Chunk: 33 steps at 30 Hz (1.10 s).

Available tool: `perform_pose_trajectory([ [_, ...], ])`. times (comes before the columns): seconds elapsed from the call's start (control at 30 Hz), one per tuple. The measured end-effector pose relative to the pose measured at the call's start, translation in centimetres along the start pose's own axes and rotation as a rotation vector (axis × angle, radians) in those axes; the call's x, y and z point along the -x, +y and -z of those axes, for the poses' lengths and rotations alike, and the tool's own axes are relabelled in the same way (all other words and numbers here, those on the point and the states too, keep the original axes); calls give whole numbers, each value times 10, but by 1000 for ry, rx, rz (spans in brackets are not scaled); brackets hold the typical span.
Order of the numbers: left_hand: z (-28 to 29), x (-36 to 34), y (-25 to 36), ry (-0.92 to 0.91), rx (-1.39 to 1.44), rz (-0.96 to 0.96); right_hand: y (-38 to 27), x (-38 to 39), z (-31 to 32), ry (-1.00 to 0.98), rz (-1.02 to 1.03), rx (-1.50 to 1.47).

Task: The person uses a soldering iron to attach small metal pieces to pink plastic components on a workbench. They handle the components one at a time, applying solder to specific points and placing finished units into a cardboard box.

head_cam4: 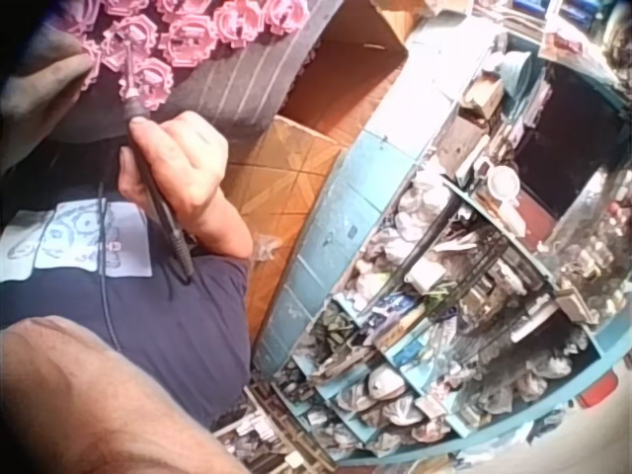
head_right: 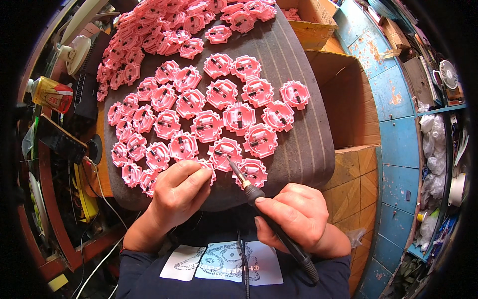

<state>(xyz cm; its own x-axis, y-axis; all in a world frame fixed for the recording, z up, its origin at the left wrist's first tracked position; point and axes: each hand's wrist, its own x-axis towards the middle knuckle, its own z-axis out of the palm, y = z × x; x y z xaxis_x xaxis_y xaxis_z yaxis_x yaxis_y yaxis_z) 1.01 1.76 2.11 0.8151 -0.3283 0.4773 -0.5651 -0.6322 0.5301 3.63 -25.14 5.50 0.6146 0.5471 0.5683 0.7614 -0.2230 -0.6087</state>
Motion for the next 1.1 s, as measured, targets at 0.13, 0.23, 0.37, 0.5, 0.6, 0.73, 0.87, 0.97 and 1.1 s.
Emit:
perform_pose_trajectory([
  [0.13,0,-1,1,7,-7,-5,0,0,0,2,-2,-3],
  [0.23,-1,-2,0,-1,-6,-2,0,0,0,-1,-7,-4],
  [0.37,0,-3,0,-30,-31,-23,-1,-1,0,-8,-6,4],
  [0.5,2,-2,0,-9,-35,-28,-2,0,1,12,-7,15],
  [0.6,10,1,5,24,-25,-5,-4,1,4,28,-14,16],
  [0.73,19,12,8,67,-27,38,-5,0,5,20,-4,11],
  [0.87,25,19,8,74,-44,41,-8,-1,2,-21,7,1],
  [0.97,30,25,8,47,-62,45,-6,0,-4,-48,19,-83],
  [1.1,32,27,5,27,-58,52,-7,-6,-12,-66,18,-112],
])
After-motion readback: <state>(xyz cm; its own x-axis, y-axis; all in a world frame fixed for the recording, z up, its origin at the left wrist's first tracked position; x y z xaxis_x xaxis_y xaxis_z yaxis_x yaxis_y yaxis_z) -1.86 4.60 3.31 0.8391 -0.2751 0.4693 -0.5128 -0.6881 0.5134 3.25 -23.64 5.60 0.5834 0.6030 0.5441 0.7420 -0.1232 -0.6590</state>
